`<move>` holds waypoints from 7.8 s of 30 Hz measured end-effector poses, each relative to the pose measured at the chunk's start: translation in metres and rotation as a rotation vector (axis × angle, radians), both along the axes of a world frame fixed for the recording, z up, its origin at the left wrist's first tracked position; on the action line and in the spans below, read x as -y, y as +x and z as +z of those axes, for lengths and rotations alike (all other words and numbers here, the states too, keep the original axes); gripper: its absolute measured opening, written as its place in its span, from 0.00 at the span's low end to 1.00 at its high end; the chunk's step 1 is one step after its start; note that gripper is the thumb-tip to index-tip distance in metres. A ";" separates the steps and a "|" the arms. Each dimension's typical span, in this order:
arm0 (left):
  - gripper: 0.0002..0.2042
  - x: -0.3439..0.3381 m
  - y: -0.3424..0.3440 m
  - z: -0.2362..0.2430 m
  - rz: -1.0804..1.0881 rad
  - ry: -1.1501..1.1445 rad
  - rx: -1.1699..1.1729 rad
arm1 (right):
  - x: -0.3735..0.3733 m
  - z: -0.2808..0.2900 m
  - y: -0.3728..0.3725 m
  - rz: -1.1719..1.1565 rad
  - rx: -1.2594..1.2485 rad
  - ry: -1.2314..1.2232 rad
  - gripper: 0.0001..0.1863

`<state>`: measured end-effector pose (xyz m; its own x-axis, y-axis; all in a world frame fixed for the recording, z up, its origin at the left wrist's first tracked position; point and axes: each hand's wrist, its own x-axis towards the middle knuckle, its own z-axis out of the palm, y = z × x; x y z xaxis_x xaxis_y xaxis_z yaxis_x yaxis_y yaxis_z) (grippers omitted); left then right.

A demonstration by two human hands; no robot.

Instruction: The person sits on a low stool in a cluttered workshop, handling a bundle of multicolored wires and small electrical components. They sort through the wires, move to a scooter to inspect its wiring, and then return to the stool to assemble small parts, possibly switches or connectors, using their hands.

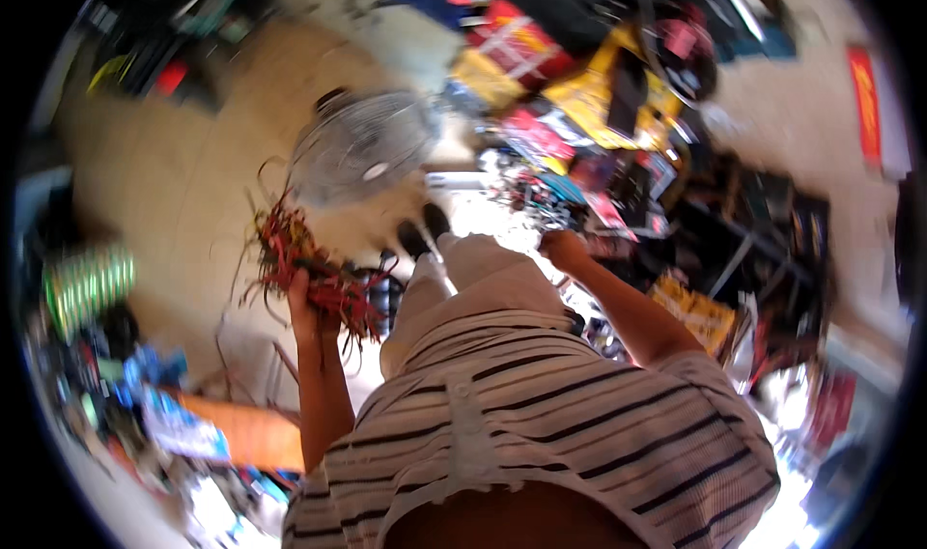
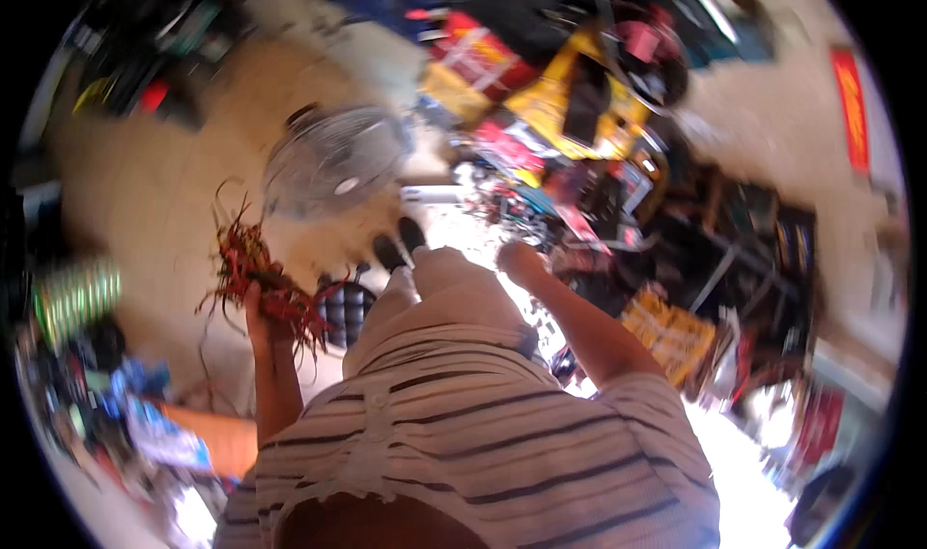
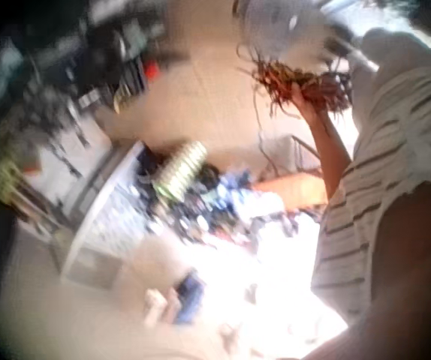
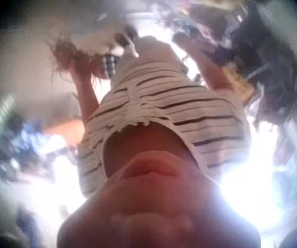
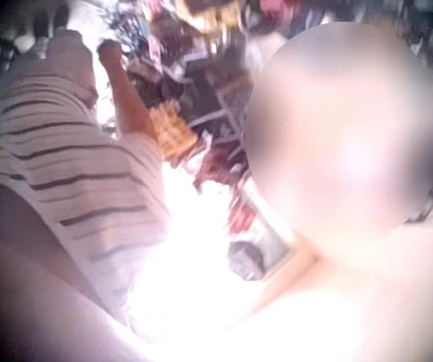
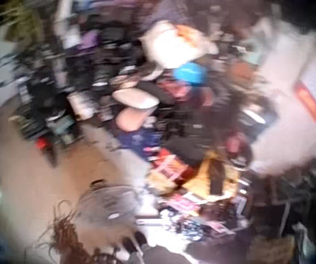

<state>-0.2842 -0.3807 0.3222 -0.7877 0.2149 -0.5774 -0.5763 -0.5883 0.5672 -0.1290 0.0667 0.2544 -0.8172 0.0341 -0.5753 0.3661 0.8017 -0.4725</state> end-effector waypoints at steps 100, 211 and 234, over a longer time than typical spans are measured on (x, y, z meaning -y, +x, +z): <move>0.52 0.556 -0.992 0.051 -0.958 0.176 -0.422 | 0.552 -0.033 -1.258 -0.649 -0.225 0.398 0.36; 0.23 0.546 -1.032 0.098 -0.985 -0.217 -0.204 | 0.584 0.074 -1.183 -0.187 -0.989 0.500 0.11; 0.19 0.358 -1.091 0.051 -0.842 0.043 -0.215 | 0.570 0.057 -1.211 -1.586 -0.321 -1.929 0.11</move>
<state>-1.3752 -0.7389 0.3729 -0.4479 0.7934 -0.4122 -0.7121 -0.0378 0.7011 -1.3397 -0.5034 0.3116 -0.7450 0.2452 -0.6203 -0.2031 -0.9692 -0.1393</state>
